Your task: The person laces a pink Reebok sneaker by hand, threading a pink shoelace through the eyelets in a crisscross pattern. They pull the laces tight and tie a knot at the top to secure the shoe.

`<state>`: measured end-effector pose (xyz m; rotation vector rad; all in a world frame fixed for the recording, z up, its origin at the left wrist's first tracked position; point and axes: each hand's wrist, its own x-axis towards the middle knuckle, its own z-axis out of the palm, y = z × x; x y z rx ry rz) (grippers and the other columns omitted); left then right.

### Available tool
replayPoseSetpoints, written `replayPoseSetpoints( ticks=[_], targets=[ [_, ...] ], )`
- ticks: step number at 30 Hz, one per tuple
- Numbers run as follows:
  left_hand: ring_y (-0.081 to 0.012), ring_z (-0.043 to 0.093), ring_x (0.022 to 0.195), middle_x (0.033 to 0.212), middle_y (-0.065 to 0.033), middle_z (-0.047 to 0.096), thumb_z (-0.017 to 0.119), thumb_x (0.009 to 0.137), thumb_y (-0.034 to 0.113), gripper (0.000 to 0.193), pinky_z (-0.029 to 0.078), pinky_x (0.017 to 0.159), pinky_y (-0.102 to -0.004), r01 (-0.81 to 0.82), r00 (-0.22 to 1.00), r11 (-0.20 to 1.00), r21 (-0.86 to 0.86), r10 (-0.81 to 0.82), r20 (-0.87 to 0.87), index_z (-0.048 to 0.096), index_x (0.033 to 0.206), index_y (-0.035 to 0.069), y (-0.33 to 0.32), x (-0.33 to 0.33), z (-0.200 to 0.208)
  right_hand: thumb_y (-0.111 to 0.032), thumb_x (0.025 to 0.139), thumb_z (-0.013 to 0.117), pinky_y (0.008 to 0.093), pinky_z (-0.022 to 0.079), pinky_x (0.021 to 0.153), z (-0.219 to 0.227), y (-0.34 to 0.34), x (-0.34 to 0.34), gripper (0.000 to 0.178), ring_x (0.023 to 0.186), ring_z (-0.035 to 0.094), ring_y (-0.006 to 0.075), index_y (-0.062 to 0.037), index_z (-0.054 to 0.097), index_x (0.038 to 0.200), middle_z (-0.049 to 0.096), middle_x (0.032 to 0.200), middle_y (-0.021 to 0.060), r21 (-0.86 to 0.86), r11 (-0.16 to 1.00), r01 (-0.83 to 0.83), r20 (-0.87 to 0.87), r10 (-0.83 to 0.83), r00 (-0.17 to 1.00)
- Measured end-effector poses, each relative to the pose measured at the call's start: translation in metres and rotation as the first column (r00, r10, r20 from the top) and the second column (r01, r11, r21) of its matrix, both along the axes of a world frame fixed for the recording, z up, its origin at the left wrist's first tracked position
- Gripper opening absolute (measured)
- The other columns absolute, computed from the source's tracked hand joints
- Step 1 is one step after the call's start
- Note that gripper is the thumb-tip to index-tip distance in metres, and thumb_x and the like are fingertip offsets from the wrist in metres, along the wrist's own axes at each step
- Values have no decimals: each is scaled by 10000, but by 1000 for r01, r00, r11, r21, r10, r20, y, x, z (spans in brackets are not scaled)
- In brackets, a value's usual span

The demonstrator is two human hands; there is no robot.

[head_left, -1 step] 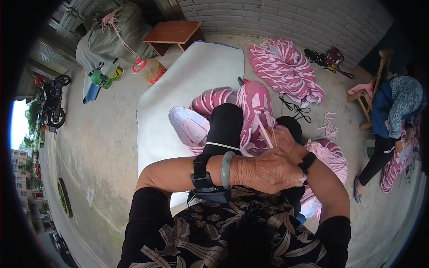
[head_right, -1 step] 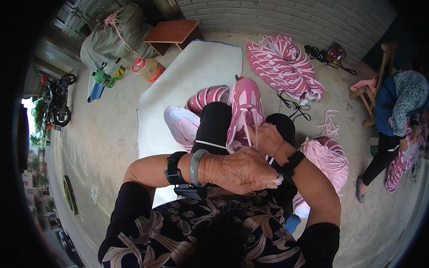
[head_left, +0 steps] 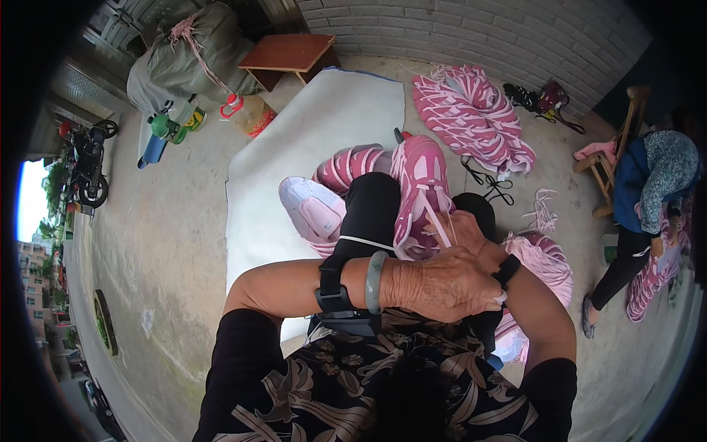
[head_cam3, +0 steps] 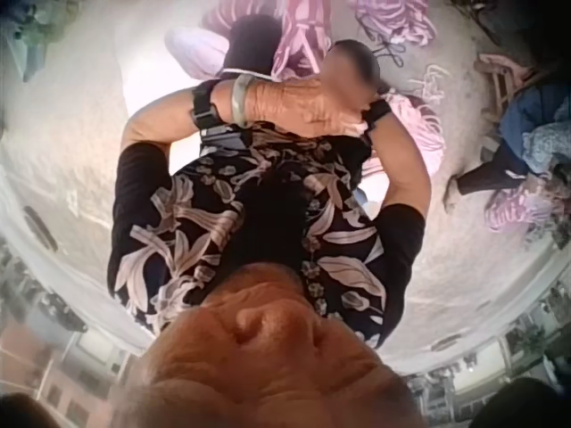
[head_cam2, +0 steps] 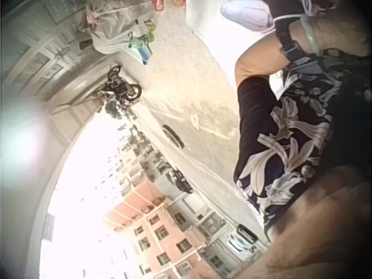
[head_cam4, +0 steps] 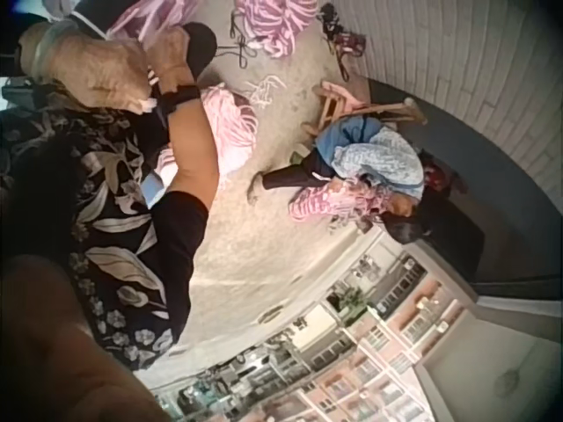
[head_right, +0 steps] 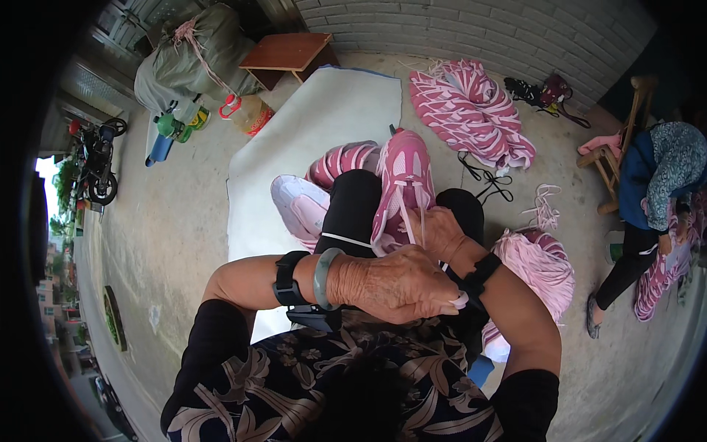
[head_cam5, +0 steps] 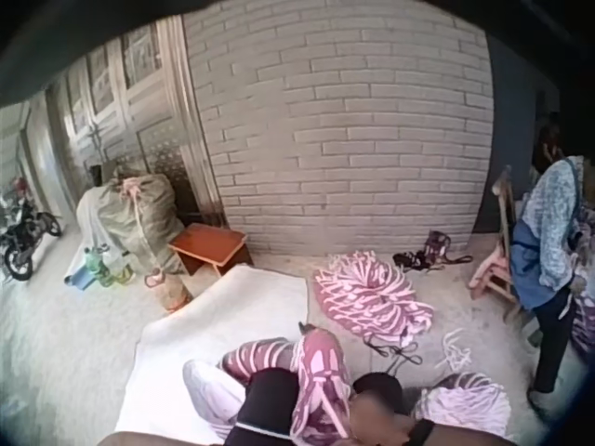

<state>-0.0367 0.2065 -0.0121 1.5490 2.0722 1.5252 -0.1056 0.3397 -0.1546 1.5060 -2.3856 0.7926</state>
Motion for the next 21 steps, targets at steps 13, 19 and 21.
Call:
replayPoseSetpoints(
  ticks=[13, 19, 21],
  targets=[
    [-309, 563, 723, 779, -140, 543, 595, 806, 150, 143, 447, 587, -395, -127, 956, 978, 168, 166, -243, 543, 811, 18, -3, -25, 7, -148, 796, 625, 305, 463, 567, 55, -10, 16, 226, 608, 591, 174, -27, 569, 979, 562, 650, 107, -289, 930, 228, 656, 19, 755],
    [-250, 586, 680, 716, -100, 552, 601, 834, 193, 173, 470, 616, -332, -374, 922, 913, -161, 385, 38, 542, 871, 34, -61, -8, -9, -170, 859, 557, 257, 410, 551, 73, 86, 50, 165, 567, 500, 128, -6, 574, 853, 556, 652, 68, 37, 958, 285, 809, -196, 554],
    [-200, 601, 666, 712, -71, 570, 588, 854, 184, 166, 471, 614, -292, -400, 891, 891, -214, 433, 140, 535, 896, 32, -76, 4, -25, -199, 875, 544, 256, 385, 531, 62, 123, 50, 218, 545, 459, 99, 8, 560, 807, 517, 601, 38, 5, 902, 432, 825, -248, 508]
  ],
)
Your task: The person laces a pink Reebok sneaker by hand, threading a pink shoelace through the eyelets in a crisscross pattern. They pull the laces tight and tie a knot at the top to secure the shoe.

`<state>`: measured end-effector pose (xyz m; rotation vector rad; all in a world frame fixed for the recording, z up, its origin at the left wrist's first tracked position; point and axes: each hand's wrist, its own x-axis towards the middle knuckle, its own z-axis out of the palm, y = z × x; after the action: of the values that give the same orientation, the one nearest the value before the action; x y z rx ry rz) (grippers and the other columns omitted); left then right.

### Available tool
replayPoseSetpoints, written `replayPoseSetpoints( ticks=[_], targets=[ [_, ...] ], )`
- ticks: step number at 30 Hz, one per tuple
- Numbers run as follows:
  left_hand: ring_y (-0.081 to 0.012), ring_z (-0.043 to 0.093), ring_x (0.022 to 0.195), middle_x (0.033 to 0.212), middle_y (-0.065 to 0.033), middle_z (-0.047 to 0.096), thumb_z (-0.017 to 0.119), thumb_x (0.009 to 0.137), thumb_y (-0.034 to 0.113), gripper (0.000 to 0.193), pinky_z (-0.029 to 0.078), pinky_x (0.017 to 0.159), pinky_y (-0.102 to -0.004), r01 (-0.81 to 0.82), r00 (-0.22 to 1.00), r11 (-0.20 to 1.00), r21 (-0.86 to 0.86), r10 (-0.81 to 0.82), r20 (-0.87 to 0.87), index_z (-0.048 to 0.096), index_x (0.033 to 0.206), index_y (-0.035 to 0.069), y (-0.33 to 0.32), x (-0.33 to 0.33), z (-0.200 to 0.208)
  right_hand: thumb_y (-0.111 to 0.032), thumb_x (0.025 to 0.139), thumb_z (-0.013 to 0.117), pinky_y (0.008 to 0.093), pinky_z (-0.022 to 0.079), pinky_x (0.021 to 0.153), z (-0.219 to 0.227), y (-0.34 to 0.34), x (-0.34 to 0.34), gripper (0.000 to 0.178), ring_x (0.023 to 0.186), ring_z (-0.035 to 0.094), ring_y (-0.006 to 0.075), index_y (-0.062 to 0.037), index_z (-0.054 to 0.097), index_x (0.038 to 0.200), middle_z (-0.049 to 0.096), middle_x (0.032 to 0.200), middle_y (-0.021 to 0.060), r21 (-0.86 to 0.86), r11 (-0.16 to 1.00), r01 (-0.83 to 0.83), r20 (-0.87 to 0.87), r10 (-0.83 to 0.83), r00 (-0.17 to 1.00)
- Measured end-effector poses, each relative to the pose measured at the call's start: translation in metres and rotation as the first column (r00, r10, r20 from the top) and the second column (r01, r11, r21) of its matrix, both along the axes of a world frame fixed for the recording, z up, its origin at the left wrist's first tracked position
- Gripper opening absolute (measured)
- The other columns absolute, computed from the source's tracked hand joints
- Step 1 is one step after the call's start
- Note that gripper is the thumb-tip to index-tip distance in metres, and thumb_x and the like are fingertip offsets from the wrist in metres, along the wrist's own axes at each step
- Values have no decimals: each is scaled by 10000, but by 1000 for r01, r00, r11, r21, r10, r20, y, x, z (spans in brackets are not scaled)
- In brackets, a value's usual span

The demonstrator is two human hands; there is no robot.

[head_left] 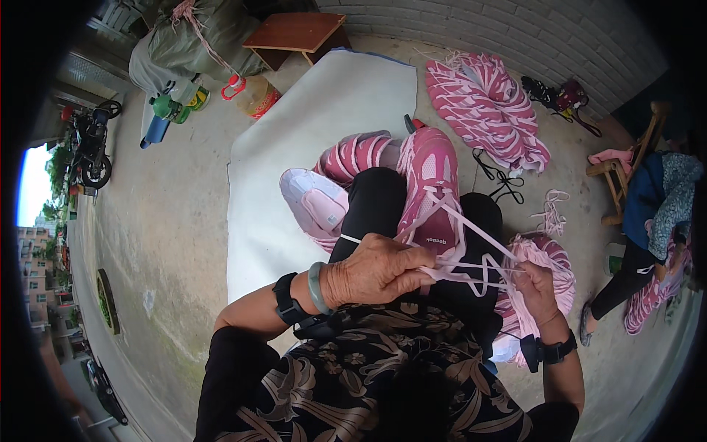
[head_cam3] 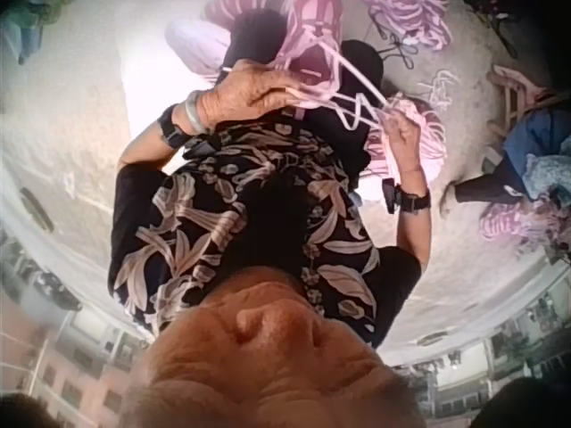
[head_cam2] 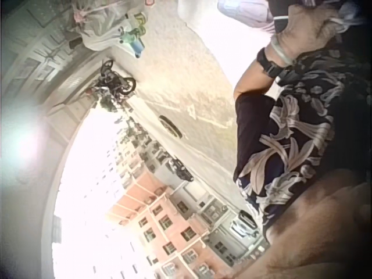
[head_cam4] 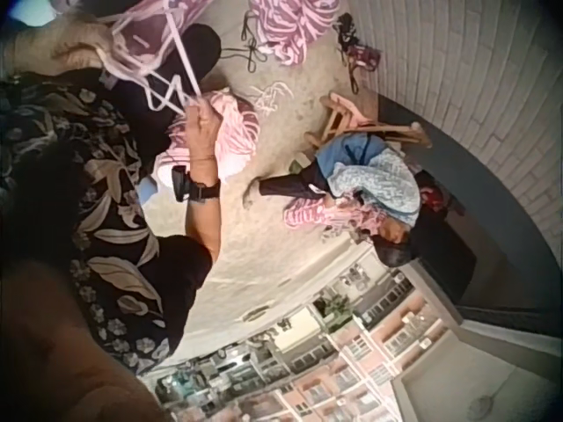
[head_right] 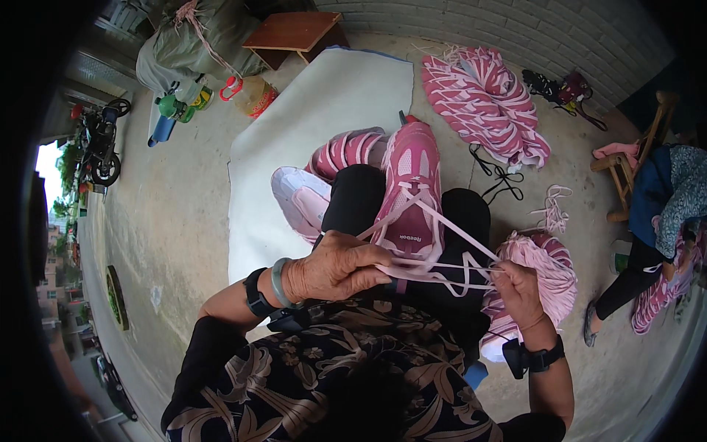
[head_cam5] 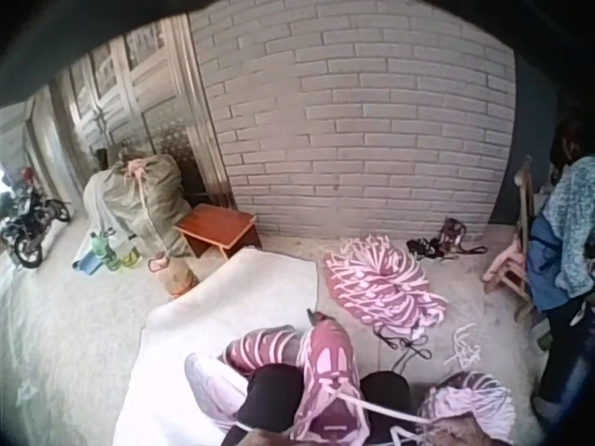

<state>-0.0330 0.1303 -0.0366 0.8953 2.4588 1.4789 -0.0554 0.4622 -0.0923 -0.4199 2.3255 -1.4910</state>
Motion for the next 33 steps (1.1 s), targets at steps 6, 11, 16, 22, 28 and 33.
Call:
replayPoseSetpoints(
  ticks=[6, 11, 16, 22, 28, 33],
  targets=[
    [-60, 418, 514, 673, 43, 487, 576, 853, 58, 57, 431, 576, -193, -700, 683, 571, 429, 359, 636, 545, 901, 57, -103, 9, -42, -126, 749, 606, 274, 395, 509, -72, 148, -15, 111, 523, 490, 143, -16, 600, 735, 510, 586, 72, 425, 872, 245, -213, -166, 963],
    [-94, 439, 442, 566, 9, 520, 572, 851, 169, 113, 465, 523, -274, -930, 313, 366, 49, 713, 627, 564, 813, 63, -209, 29, -94, -144, 668, 647, 362, 474, 705, -71, 125, -16, 196, 763, 608, 277, -49, 652, 840, 628, 822, 136, 646, 760, 67, -145, 35, 989],
    [-355, 576, 873, 978, -156, 595, 620, 763, 221, 301, 474, 714, -420, -694, 671, 307, -652, 604, -430, 561, 1002, 47, -135, -10, -95, -58, 712, 575, 425, 384, 910, -41, -12, -39, 302, 962, 539, 322, -44, 588, 1014, 590, 1014, 115, 404, 902, 150, -527, 96, 844],
    [-383, 573, 930, 1115, -204, 540, 537, 692, -15, 641, 496, 764, -396, -395, 919, 851, -346, 375, -126, 320, 1292, 44, -12, -40, -82, -49, 732, 583, 417, 427, 783, -49, -81, -50, 263, 813, 552, 310, -36, 565, 994, 585, 877, 113, 248, 968, -40, -564, 177, 807],
    [-316, 611, 702, 807, -144, 620, 568, 795, 42, 108, 486, 588, -360, -372, 927, 822, -430, 350, -133, 596, 898, 23, -42, -26, -72, -66, 774, 538, 419, 421, 597, -25, -7, -68, 56, 654, 537, 333, -40, 533, 823, 550, 725, 124, 419, 908, 24, -605, 260, 752],
    [-311, 592, 662, 738, -125, 592, 510, 852, 129, 111, 485, 579, -384, -521, 849, 637, -569, 455, -268, 581, 870, 46, -155, 13, -73, -72, 824, 481, 410, 453, 665, -24, 152, -88, 135, 744, 556, 360, -30, 570, 917, 579, 855, 173, 701, 671, 242, -504, 226, 834]
  ],
)
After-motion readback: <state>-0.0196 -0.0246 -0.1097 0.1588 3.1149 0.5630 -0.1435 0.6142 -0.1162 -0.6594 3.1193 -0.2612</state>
